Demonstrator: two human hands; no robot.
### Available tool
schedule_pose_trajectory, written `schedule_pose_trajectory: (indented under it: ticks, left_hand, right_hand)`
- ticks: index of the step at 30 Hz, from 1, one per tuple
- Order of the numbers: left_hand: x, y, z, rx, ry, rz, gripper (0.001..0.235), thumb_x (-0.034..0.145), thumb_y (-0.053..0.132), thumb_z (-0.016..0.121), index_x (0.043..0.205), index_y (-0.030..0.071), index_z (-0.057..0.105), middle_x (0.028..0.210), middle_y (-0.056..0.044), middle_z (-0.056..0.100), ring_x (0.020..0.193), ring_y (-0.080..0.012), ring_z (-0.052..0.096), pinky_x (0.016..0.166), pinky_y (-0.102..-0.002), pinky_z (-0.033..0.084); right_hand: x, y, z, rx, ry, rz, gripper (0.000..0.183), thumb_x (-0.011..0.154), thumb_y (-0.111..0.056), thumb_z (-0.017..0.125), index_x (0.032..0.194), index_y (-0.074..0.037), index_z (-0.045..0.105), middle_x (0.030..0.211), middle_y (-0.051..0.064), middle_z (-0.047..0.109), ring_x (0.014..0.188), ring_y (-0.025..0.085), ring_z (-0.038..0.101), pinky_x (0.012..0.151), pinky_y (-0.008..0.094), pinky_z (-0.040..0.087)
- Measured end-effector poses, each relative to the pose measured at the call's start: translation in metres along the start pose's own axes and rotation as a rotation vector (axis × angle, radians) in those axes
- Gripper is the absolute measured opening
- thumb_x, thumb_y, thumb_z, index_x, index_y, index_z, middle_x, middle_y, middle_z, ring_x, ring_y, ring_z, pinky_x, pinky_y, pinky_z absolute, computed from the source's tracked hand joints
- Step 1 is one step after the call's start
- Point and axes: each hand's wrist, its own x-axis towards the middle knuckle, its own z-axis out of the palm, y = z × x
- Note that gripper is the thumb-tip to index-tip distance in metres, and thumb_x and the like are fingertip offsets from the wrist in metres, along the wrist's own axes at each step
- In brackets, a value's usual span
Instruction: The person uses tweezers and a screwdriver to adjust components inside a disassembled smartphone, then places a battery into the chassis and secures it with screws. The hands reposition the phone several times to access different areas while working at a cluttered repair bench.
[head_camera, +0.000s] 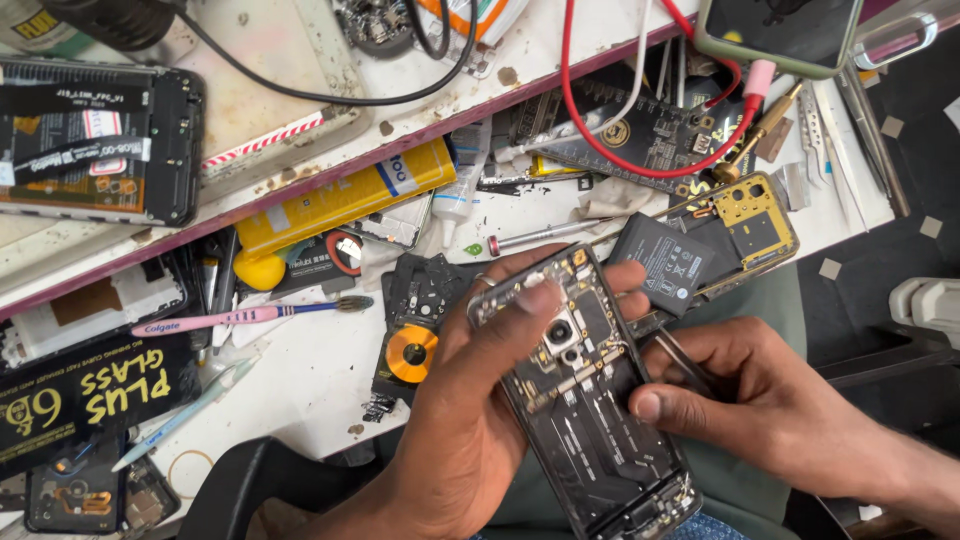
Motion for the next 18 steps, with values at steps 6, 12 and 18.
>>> schedule_pose_trajectory:
  ticks: [6,12,18]
  left_hand:
    - [0.001,-0.011,-0.002,0.176,-0.076,0.081,0.057,0.092,-0.001,0.066,0.145,-0.003,0.044,0.128,-0.014,0.065,0.118,-0.0171,0.063,0.104,-0.033,0.052]
    - [0.002,-0.017,-0.007,0.191,-0.063,0.084,0.054,0.094,-0.002,0.065,0.144,-0.004,0.044,0.127,-0.015,0.066,0.114,-0.0157,0.064,0.1,-0.033,0.053]
    - [0.003,-0.019,-0.006,0.187,-0.013,0.084,0.049,0.094,-0.005,0.063,0.14,-0.006,0.048,0.123,-0.014,0.068,0.112,-0.0157,0.065,0.099,-0.032,0.054]
  right_hand:
    - [-0.005,0.006,-0.004,-0.023,0.209,0.028,0.018,0.091,-0.013,0.077,0.085,0.001,0.067,0.064,-0.003,0.045,0.06,0.006,0.031,0.046,0.029,0.027]
    - [-0.009,-0.002,0.002,-0.065,0.216,0.011,0.019,0.091,-0.014,0.082,0.089,0.001,0.07,0.066,-0.003,0.051,0.063,0.005,0.035,0.047,0.028,0.032]
    - [-0.011,-0.006,0.003,-0.14,0.168,-0.054,0.021,0.091,-0.014,0.083,0.081,0.001,0.073,0.067,-0.004,0.05,0.065,0.005,0.037,0.048,0.029,0.036]
